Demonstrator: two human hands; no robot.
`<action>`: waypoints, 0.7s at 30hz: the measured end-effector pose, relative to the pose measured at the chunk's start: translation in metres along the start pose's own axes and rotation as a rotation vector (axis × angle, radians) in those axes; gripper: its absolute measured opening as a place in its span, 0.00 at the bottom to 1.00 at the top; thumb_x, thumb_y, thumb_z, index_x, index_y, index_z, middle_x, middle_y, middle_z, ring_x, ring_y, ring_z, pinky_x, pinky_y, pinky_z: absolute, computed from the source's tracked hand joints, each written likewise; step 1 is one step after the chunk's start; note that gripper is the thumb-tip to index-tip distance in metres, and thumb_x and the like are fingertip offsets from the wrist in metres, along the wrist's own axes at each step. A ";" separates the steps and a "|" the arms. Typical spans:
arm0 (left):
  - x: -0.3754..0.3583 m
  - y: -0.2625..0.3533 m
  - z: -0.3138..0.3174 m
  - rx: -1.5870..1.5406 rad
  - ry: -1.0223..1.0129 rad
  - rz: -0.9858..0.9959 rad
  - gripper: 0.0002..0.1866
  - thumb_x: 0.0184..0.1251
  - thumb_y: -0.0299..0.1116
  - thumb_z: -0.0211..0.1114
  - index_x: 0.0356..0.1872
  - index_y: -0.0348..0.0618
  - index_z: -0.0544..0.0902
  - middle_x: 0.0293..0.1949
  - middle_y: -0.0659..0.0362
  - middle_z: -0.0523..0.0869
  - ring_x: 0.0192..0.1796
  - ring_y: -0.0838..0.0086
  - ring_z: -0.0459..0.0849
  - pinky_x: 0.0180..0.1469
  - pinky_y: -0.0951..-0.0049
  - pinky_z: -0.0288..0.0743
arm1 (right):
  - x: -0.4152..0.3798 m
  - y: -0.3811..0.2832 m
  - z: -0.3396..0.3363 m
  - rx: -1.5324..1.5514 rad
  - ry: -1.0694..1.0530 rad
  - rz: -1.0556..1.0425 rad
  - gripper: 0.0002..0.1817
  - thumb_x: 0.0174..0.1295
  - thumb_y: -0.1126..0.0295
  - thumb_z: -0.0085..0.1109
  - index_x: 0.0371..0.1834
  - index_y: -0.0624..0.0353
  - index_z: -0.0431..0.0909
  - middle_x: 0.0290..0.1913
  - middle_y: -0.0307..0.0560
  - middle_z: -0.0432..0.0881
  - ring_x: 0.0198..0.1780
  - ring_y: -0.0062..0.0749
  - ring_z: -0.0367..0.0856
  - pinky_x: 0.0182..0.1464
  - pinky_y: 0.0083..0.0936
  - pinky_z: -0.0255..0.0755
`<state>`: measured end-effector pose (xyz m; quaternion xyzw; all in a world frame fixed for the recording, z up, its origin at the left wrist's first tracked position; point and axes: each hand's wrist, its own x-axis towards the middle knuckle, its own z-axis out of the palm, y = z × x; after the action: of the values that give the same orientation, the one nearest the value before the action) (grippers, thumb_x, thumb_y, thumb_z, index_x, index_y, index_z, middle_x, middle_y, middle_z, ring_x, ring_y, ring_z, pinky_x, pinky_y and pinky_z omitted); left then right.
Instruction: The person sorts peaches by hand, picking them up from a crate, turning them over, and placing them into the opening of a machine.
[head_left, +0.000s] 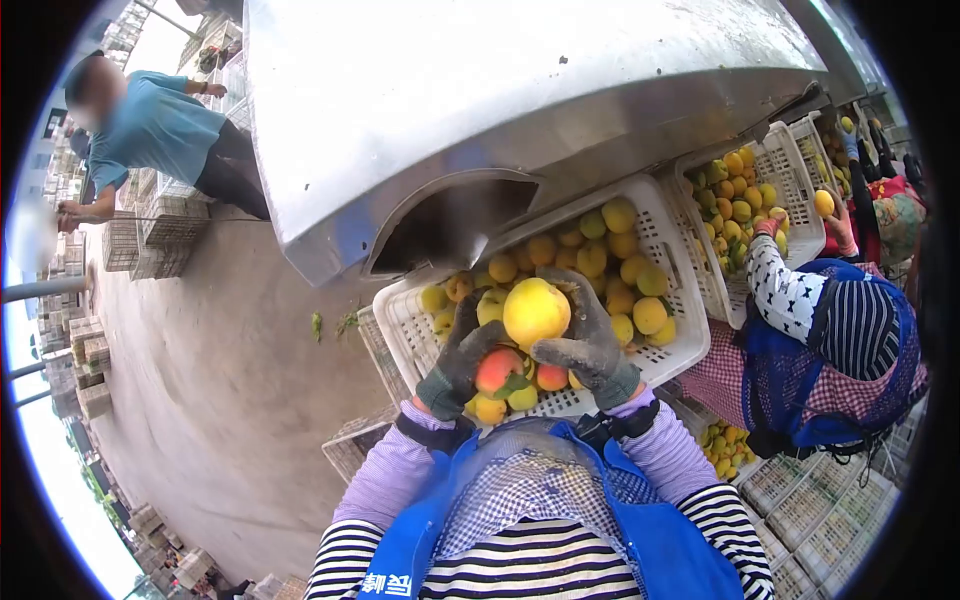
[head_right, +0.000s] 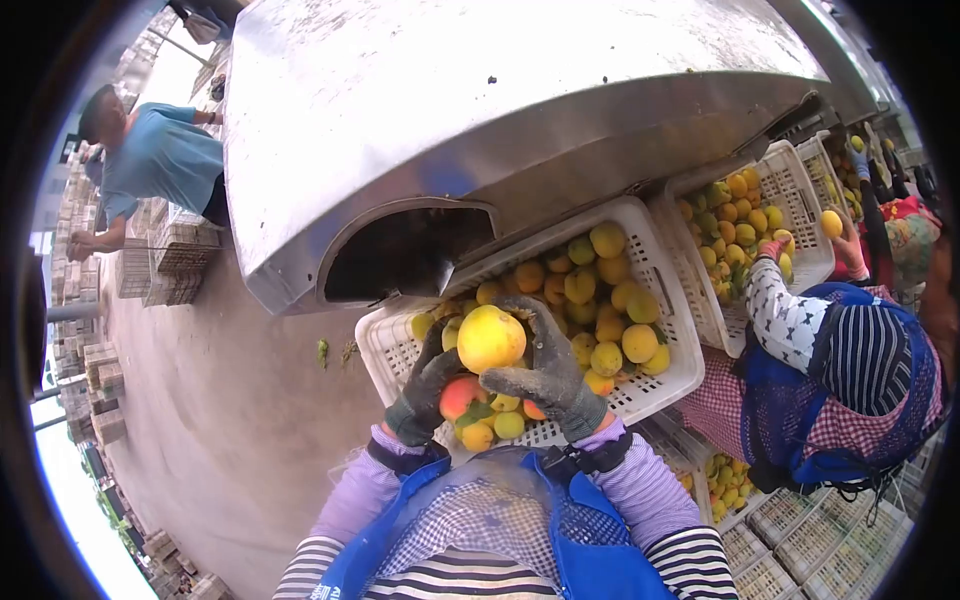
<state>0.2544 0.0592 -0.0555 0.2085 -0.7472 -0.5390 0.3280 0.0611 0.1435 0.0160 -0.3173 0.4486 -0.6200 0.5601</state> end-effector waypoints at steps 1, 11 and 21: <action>-0.002 0.010 0.010 -0.126 0.020 -0.119 0.32 0.56 0.22 0.72 0.65 0.48 0.73 0.67 0.43 0.66 0.64 0.51 0.73 0.63 0.62 0.72 | -0.003 0.000 0.003 -0.063 0.000 -0.037 0.46 0.49 0.65 0.76 0.72 0.63 0.62 0.68 0.50 0.68 0.69 0.35 0.67 0.70 0.33 0.65; 0.021 0.082 0.000 -0.772 0.221 -0.430 0.35 0.67 0.47 0.65 0.69 0.40 0.63 0.61 0.53 0.75 0.63 0.64 0.76 0.65 0.63 0.72 | -0.003 -0.018 -0.004 -0.876 0.012 -0.337 0.45 0.49 0.63 0.78 0.69 0.65 0.65 0.65 0.57 0.72 0.65 0.43 0.74 0.65 0.35 0.70; 0.004 0.077 -0.029 -0.672 0.240 -0.296 0.46 0.64 0.63 0.60 0.72 0.37 0.60 0.62 0.49 0.75 0.63 0.63 0.76 0.65 0.63 0.71 | 0.010 -0.024 0.045 -0.923 0.039 -0.311 0.47 0.42 0.63 0.80 0.69 0.60 0.66 0.61 0.58 0.73 0.62 0.52 0.76 0.62 0.39 0.73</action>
<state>0.2756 0.0626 0.0239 0.2567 -0.4468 -0.7673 0.3817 0.0899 0.1242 0.0544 -0.5840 0.6345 -0.4385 0.2531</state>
